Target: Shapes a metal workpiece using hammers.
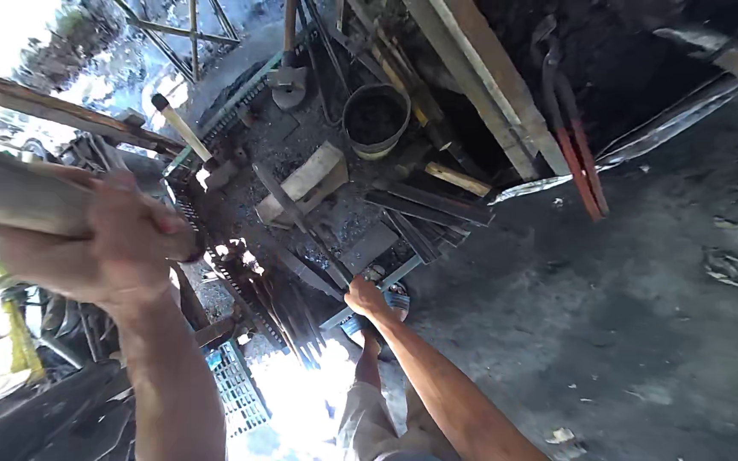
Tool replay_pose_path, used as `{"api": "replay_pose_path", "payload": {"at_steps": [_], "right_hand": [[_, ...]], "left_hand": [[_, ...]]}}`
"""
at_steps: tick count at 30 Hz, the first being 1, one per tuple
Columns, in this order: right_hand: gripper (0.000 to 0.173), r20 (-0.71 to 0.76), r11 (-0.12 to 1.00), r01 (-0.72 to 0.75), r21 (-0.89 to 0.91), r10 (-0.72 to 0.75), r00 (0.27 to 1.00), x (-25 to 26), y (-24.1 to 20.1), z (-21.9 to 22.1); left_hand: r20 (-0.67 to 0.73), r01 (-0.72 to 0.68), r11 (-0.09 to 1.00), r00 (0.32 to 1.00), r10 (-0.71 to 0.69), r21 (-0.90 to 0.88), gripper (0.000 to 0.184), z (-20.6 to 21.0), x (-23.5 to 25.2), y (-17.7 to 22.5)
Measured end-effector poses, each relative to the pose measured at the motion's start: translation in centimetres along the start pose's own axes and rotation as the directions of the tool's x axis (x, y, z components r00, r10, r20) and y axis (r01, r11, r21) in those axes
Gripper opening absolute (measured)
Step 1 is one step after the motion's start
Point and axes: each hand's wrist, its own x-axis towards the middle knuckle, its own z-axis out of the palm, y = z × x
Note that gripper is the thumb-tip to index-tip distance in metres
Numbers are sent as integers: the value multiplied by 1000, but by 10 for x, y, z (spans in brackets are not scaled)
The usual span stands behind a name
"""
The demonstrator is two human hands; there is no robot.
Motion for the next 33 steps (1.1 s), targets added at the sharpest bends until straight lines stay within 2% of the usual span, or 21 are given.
{"api": "replay_pose_path", "payload": {"at_steps": [2,4,6,7,8,9,10,11,12,14,16,18,20,23,25,26,28,29,31,32,33], "right_hand": [[55,-15,1000,3,-10,-3,1000,2,2,2],[55,-12,1000,-17,-24,17,1000,3,4,5],[55,-3,999,-29,-22,29,1000,7,4,7],[55,-1,999,-31,-21,31,1000,8,5,8],[55,9,999,-29,-19,29,1000,6,6,8],[55,13,1000,-21,-12,21,1000,6,6,6],[55,20,1000,-15,-8,16,1000,5,4,1],[55,31,1000,-13,-5,13,999,1,4,-1],[56,27,1000,-2,-5,2,1000,2,4,-4],[51,26,999,26,20,-26,999,7,-5,-14],[46,19,999,44,26,-44,999,8,-12,-17],[41,18,998,50,31,-51,999,10,-23,-26],[38,25,998,49,25,-50,998,12,-32,-29],[39,22,999,42,14,-42,999,14,-36,-29],[40,26,999,30,13,-30,999,14,-37,-29],[42,28,1000,19,9,-19,999,14,-37,-29],[44,42,1000,8,5,-8,999,15,-36,-32],[44,48,1000,16,4,-16,999,15,-35,-32],[37,67,998,57,19,-58,996,12,-36,-33],[34,70,997,74,25,-75,995,12,-35,-35],[33,68,997,79,18,-80,994,14,-36,-45]], "left_hand": [[3,-100,992,995,101,-72,12,-1,22,12],[-11,-145,984,989,145,-106,7,9,10,-1],[12,-45,999,999,45,-5,20,26,-47,-48],[4,99,986,995,-100,131,25,39,-87,-83],[5,290,902,952,-307,319,31,46,-131,-123],[34,453,714,832,-553,534,40,47,-163,-159],[67,520,534,671,-738,667,45,48,-177,-189],[75,550,416,537,-840,724,47,47,-181,-204],[69,578,388,495,-866,718,47,44,-174,-204],[45,617,483,587,-808,621,46,31,-142,-170],[23,582,654,738,-674,482,40,12,-119,-125],[7,450,841,881,-474,301,37,2,-94,-89],[15,261,956,964,-265,135,36,-3,-66,-57],[-19,7,999,1000,-8,-53,34,7,-22,-26],[-47,-64,994,997,60,-92,31,22,-24,-37],[-35,-43,998,999,42,-49,32,30,-43,-57],[-13,141,952,990,-143,273,33,42,-107,-127],[21,302,804,932,-363,512,36,43,-141,-159],[78,498,453,605,-793,739,43,38,-166,-199],[61,559,392,518,-853,731,47,41,-163,-206],[36,611,412,531,-847,676,49,48,-152,-204]]}}
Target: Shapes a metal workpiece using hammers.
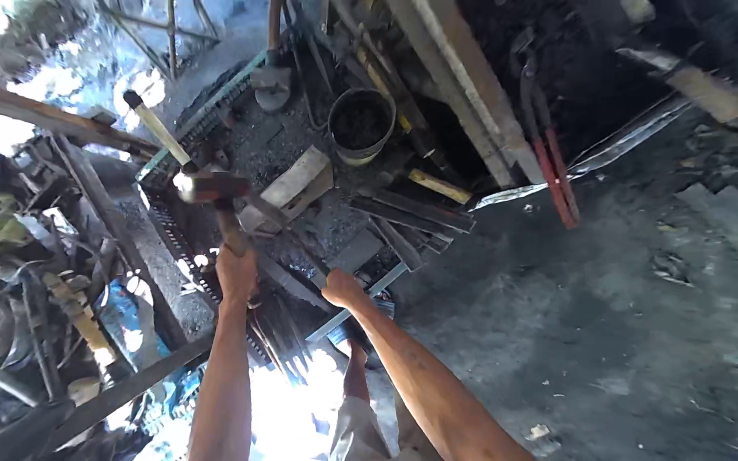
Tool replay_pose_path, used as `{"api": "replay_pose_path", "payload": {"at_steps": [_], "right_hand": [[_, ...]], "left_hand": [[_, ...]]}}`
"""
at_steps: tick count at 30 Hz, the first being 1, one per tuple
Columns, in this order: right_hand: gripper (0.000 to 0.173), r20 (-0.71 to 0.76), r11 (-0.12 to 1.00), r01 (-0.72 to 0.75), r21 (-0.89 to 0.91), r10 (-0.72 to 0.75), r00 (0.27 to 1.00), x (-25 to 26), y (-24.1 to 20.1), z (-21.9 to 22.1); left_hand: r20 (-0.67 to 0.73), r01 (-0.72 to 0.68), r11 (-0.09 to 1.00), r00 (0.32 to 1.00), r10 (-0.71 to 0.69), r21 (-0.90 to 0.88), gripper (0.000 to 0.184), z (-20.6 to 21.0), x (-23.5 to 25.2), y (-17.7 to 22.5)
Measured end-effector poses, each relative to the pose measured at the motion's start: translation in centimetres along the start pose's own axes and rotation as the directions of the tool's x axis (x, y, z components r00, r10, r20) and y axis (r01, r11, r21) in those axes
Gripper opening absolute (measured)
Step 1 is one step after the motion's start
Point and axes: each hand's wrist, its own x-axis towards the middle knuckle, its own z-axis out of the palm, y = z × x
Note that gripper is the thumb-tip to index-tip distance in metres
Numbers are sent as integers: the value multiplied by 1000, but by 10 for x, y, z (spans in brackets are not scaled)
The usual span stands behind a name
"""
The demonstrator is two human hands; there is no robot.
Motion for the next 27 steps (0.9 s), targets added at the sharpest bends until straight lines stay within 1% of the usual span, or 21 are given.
{"api": "replay_pose_path", "payload": {"at_steps": [2,4,6,8,9,11,16,21,24,27], "right_hand": [[35,10,1000,-14,-20,14,1000,-2,-1,-2],[34,-9,1000,-9,-28,8,1000,0,-2,-8],[33,-20,1000,12,-10,-12,1000,1,2,-6],[38,-32,999,47,15,-47,998,4,6,-4],[40,-42,998,63,21,-62,997,5,7,-3],[38,-57,996,85,19,-84,995,6,10,-5],[33,-55,994,109,-25,-110,992,9,20,-11],[32,-57,992,117,-36,-119,991,13,32,-9],[33,-56,994,103,-36,-105,993,19,34,-11],[34,-66,995,84,-48,-87,994,22,36,-11]], "left_hand": [[-122,-39,988,992,21,-147,47,-14,-13,7],[-182,-102,961,982,55,-258,40,-24,-20,10],[-169,-116,939,984,63,-324,35,-26,-37,3],[-130,-100,920,990,54,-379,36,-21,-56,-3],[-108,-85,916,993,46,-391,35,-17,-64,-6],[-79,-54,919,997,25,-390,33,-8,-76,-13],[-60,-9,930,998,-13,-367,33,2,-95,-29],[-62,5,918,998,-32,-397,31,-1,-98,-27],[-57,20,920,997,-45,-391,32,-3,-97,-22],[-37,33,906,998,-53,-422,32,-2,-102,-18]]}}
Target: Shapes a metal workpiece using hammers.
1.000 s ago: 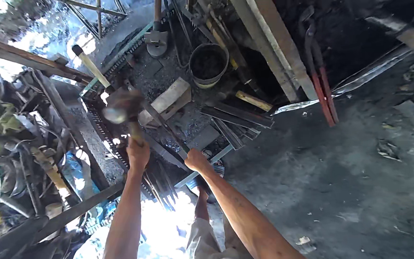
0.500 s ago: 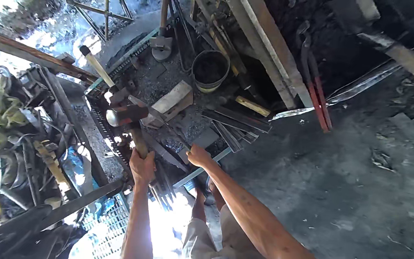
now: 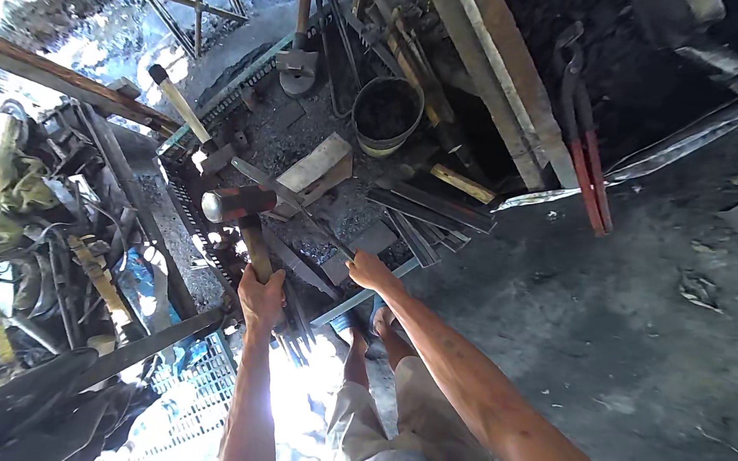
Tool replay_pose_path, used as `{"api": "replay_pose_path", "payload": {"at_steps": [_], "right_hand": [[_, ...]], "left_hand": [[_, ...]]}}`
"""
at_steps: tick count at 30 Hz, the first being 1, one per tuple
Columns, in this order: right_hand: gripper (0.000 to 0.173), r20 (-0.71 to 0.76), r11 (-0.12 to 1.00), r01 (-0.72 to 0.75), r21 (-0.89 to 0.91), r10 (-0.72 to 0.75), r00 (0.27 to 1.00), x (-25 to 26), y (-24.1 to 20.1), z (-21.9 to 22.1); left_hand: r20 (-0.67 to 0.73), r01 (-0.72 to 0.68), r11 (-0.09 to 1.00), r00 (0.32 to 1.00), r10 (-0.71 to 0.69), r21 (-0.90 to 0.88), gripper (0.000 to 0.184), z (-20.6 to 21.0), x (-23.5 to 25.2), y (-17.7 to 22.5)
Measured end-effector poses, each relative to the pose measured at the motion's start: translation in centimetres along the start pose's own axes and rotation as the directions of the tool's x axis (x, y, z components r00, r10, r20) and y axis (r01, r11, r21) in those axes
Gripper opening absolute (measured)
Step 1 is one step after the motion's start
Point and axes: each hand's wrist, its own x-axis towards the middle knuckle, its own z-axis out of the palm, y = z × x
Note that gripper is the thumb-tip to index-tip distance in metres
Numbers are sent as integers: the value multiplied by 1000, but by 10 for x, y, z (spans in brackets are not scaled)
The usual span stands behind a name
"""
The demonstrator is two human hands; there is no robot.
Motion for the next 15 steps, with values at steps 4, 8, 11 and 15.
{"api": "replay_pose_path", "payload": {"at_steps": [4,8,11,15], "right_hand": [[39,-12,998,-63,-20,62,998,-8,-10,1],[47,-30,992,-120,-38,118,992,-12,-25,9],[52,-26,990,-127,-62,126,992,-12,-33,10],[51,-25,988,-136,-79,135,991,-13,-34,7]], "left_hand": [[17,-53,996,998,55,-76,34,-2,-15,13],[-67,-323,945,945,319,-57,30,-22,-22,57],[-173,-612,788,785,595,-68,29,-46,-19,111],[-281,-824,547,565,775,-147,36,-68,-11,187]]}}
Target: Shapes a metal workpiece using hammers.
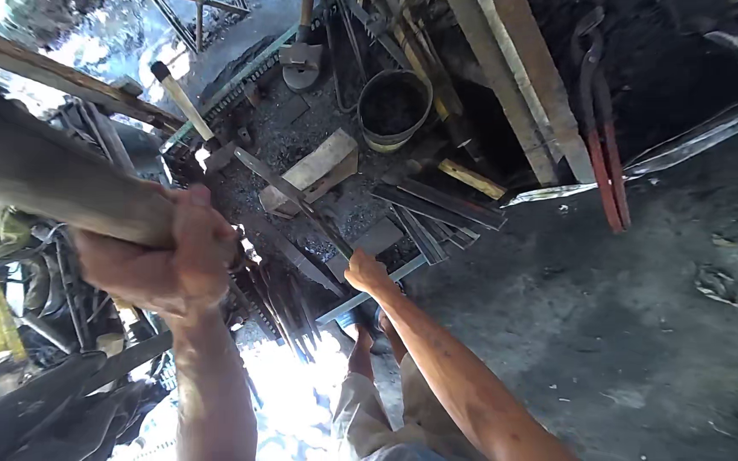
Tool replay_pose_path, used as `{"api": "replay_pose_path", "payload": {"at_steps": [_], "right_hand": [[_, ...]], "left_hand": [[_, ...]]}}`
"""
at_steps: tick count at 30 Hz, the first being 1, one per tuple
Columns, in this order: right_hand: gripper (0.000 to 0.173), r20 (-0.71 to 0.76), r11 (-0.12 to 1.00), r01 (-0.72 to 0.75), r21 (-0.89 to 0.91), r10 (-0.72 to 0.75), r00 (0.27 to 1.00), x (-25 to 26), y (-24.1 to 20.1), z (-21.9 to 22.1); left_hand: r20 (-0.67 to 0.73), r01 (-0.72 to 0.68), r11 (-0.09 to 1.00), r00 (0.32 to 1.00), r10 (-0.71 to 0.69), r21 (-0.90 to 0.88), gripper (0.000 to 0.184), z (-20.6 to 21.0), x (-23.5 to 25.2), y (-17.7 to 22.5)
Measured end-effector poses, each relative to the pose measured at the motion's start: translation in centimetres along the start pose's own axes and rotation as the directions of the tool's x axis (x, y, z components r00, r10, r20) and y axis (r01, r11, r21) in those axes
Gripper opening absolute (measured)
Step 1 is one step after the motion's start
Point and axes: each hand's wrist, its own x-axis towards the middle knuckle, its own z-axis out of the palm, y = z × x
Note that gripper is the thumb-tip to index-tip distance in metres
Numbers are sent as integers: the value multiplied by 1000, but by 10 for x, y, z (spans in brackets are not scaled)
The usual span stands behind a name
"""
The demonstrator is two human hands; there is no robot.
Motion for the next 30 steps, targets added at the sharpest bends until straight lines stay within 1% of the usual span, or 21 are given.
{"api": "replay_pose_path", "payload": {"at_steps": [2,4,5,6,7,8,9,10,11,13,16,19,21,23,24,25,26,27,28,29,30], "right_hand": [[53,4,1000,-5,5,5,1000,2,2,4],[58,-1,1000,-11,2,11,1000,5,3,4],[59,-2,1000,-12,2,12,1000,6,4,3],[58,4,1000,-12,3,12,1000,6,6,4],[56,8,1000,-8,11,7,1000,6,6,3],[54,15,1000,3,21,-3,1000,6,6,-1],[51,22,999,14,33,-14,1000,4,10,-1],[48,22,999,19,35,-20,1000,3,11,-3],[46,20,999,19,45,-20,1000,6,9,-10],[45,25,999,11,53,-12,1000,2,11,-2],[49,12,999,10,49,-11,1000,3,8,-5],[49,10,999,6,33,-7,1000,1,6,-8],[47,12,999,10,33,-10,1000,1,5,-9],[45,3,999,14,36,-14,1000,4,6,-5],[45,5,999,14,33,-14,1000,5,7,-3],[48,8,1000,10,27,-11,1000,6,7,-1],[50,11,1000,6,21,-6,1000,7,7,-2],[51,16,1000,1,13,-1,1000,7,7,-3],[52,23,1000,-1,7,1,1000,7,7,-4],[52,23,1000,5,7,-6,1000,8,8,-6],[51,24,1000,11,19,-11,1000,7,9,-5]], "left_hand": [[-65,-44,999,997,44,1,36,11,13,-7],[-81,-29,989,996,41,147,34,30,-11,-50],[-54,56,955,998,-42,292,36,38,-40,-85],[-17,208,856,974,-227,474,40,42,-76,-122],[43,348,684,874,-485,641,44,41,-104,-154],[95,401,538,731,-676,741,44,38,-114,-180],[108,429,439,606,-788,790,45,33,-114,-192],[96,444,395,559,-823,804,45,29,-103,-190],[84,450,406,582,-809,795,46,27,-82,-181],[50,470,468,664,-746,748,43,8,-61,-148],[55,474,718,815,-577,510,39,-5,-32,-94],[98,236,947,960,-261,216,37,-16,-3,-40],[78,54,998,995,-57,33,36,-13,24,-13],[-38,-81,995,996,78,-67,33,3,47,-4],[-94,-111,992,990,105,-67,32,13,48,-12],[-111,-118,993,987,117,-5,32,22,35,-32],[-105,-80,987,990,95,140,32,29,10,-63],[-65,40,946,998,-20,323,35,33,-27,-101],[27,210,818,964,-265,536,39,31,-66,-133],[127,312,658,839,-530,685,39,28,-90,-161],[176,377,524,660,-731,764,39,25,-101,-179]]}}
